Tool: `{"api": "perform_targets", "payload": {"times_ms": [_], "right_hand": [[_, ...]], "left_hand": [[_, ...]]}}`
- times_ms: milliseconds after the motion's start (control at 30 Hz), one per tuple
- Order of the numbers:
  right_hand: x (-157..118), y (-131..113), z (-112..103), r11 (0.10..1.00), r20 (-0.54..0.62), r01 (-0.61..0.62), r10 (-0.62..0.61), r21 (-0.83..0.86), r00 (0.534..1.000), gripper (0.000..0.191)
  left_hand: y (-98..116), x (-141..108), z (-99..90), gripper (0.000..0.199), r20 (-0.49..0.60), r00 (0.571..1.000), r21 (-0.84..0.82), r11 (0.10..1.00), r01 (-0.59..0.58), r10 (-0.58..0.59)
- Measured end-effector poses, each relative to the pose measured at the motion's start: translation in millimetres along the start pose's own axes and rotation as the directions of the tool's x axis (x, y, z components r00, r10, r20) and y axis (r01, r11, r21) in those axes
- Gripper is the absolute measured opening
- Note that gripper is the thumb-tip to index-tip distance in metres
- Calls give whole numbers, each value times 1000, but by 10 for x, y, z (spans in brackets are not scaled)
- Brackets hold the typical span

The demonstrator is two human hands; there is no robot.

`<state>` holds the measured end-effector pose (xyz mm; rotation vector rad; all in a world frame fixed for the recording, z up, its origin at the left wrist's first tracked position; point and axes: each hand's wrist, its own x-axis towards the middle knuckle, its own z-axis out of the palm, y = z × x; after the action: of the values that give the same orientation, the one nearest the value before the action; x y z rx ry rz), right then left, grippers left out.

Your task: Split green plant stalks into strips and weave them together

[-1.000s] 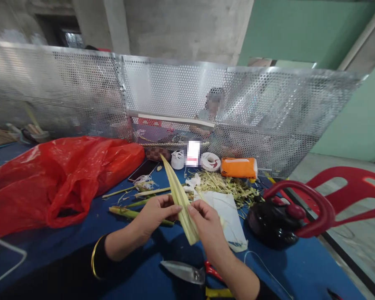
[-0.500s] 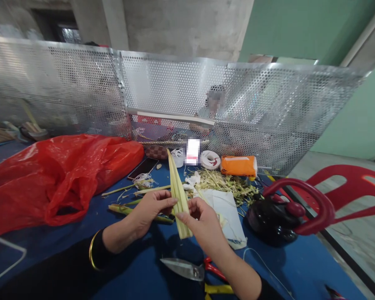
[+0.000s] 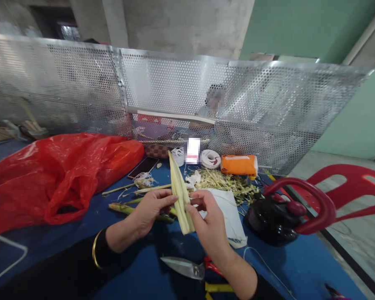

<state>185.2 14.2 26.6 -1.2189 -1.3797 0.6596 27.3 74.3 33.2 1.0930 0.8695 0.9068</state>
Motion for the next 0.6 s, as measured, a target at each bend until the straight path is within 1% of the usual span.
{"api": "perform_targets", "payload": {"times_ms": [33,67,100,167,200,267,333,400,467,600], "right_hand": [[-5,-4,-8,995,28,68,-66,-78,997,8],[-9,-7,-10,984,52,113,-107,-140,993,6],[-12,-6,-6,975,72,128,-117,-182,991,7],[-14,5,17,979,89,77,-61,-187,994,8],[-11,12,30,988,96,27,-13,-152,995,9],[-1,19,51,994,124,-102,105,-29,987,13],[12,10,58,964,160,-240,220,115,962,19],[21,-15,54,912,187,-335,295,238,937,24],[24,-43,50,862,188,-385,340,329,922,26],[13,-68,58,770,182,-442,405,459,896,24]], "left_hand": [[0,-7,9,21,-3,1000,19,999,-26,26],[0,-16,19,20,-6,999,34,998,-50,50],[0,-25,30,19,-10,998,45,997,-68,69],[1,-41,50,18,-20,996,63,994,-85,87],[2,-48,56,18,-25,996,68,994,-88,90],[2,-55,61,18,-22,996,74,994,-86,88],[0,-54,56,18,-12,997,74,994,-78,79],[-4,-46,46,18,-4,998,67,996,-65,65],[-9,-36,39,19,2,999,59,997,-53,53],[-14,-27,37,20,9,999,40,998,-40,39]]}}
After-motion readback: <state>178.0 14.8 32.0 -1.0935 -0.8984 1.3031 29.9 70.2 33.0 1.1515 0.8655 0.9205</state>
